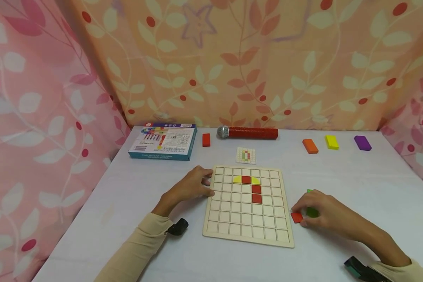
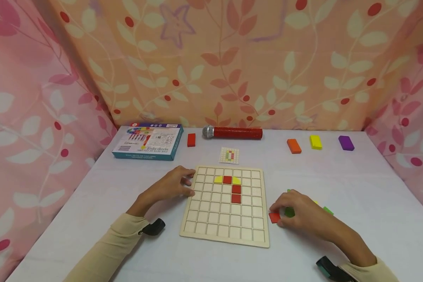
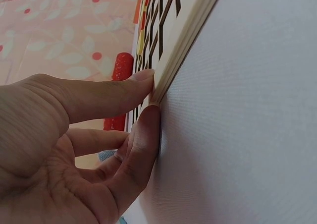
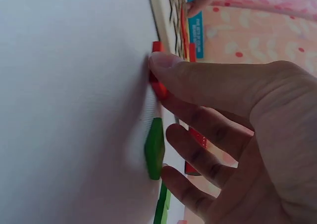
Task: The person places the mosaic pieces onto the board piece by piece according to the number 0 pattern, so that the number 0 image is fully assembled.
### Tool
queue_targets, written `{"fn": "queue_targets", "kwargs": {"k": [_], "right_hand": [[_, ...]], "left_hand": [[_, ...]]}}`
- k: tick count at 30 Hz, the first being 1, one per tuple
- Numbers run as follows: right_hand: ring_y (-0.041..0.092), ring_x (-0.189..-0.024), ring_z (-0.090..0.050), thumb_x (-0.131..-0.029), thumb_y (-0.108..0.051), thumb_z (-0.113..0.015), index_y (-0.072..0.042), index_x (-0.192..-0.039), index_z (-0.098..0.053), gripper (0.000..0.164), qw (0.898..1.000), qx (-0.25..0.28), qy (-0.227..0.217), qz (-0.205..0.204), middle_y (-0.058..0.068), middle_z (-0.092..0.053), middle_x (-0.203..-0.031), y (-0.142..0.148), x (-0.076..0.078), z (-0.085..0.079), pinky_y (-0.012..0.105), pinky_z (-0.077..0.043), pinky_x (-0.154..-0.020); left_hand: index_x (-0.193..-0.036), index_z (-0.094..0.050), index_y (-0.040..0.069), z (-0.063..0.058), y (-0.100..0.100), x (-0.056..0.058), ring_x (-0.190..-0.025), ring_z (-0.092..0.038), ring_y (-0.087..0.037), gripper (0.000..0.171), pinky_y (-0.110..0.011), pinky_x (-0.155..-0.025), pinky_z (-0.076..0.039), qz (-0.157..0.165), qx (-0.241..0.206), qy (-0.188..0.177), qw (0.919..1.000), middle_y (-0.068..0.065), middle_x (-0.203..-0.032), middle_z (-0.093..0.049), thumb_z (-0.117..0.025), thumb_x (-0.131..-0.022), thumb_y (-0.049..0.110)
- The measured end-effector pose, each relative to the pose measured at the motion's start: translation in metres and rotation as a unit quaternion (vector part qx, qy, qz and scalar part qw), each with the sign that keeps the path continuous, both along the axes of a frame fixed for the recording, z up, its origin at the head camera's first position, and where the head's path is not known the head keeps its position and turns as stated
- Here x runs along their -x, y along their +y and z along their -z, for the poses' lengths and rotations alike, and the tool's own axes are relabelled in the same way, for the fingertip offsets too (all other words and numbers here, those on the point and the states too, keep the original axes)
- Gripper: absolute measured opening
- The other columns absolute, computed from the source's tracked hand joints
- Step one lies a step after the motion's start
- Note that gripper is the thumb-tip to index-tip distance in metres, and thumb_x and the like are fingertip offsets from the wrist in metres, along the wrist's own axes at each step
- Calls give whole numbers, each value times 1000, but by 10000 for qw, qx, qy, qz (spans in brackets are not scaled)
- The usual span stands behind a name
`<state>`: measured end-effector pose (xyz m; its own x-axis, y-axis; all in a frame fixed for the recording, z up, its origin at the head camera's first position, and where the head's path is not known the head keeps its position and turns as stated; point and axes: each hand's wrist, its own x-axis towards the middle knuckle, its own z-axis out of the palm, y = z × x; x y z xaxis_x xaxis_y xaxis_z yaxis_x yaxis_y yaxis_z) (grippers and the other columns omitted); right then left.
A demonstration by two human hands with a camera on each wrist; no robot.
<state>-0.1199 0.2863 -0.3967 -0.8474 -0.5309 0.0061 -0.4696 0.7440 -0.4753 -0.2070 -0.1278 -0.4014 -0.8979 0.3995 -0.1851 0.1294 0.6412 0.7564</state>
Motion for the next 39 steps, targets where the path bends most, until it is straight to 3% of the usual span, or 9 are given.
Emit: {"fn": "queue_targets", "kwargs": {"k": [5, 11, 18, 28, 39], "right_hand": [[3, -106, -54, -89, -19, -84, -38, -110, -78, 29, 9990, -164, 404, 21, -27, -66, -108, 1, -4, 4, 30, -53, -91], [4, -104, -52, -88, -23, -85, -36, -110, -80, 26, 9984, -332, 435, 126, -28, -64, -105, 1, -6, 5, 33, -53, -88], [6, -101, -53, -89, -25, -85, -29, -114, -81, 25, 9985, -189, 489, 133, -26, -65, -105, -8, 3, -7, 28, -52, -81], [16, -110, -56, -91, -28, -84, -26, -113, -80, 23, 9997, 161, 155, -19, -17, -68, -109, -57, 24, -15, 40, -54, -91], [14, -106, -54, -89, -29, -86, -24, -110, -81, 22, 9986, 316, -181, -397, -14, -67, -105, -92, 33, -11, 37, -51, -91]], "left_hand": [[-155, -50, -2, 0, 0, 1, -113, -64, -19, 79, -28, -85, -56, -31, 46, -12, 10000, -11, -133, -56, -88, -86, 6], [-154, -51, -2, 2, 0, 1, -113, -64, -19, 79, -28, -84, -57, -5, 25, 7, 10000, -11, -132, -56, -88, -86, 7], [-154, -51, -3, 2, -1, 1, -112, -64, -19, 79, -28, -83, -57, 18, 3, 53, 10000, -11, -131, -56, -89, -85, 6], [-155, -50, -3, 2, -1, 1, -112, -64, -19, 79, -28, -83, -56, 5, -40, 13, 10000, -11, -132, -56, -88, -85, 6], [-154, -50, -3, 1, 0, 0, -112, -65, -19, 80, -28, -84, -57, 8, -65, 23, 10000, -11, -131, -56, -89, -85, 5]]}}
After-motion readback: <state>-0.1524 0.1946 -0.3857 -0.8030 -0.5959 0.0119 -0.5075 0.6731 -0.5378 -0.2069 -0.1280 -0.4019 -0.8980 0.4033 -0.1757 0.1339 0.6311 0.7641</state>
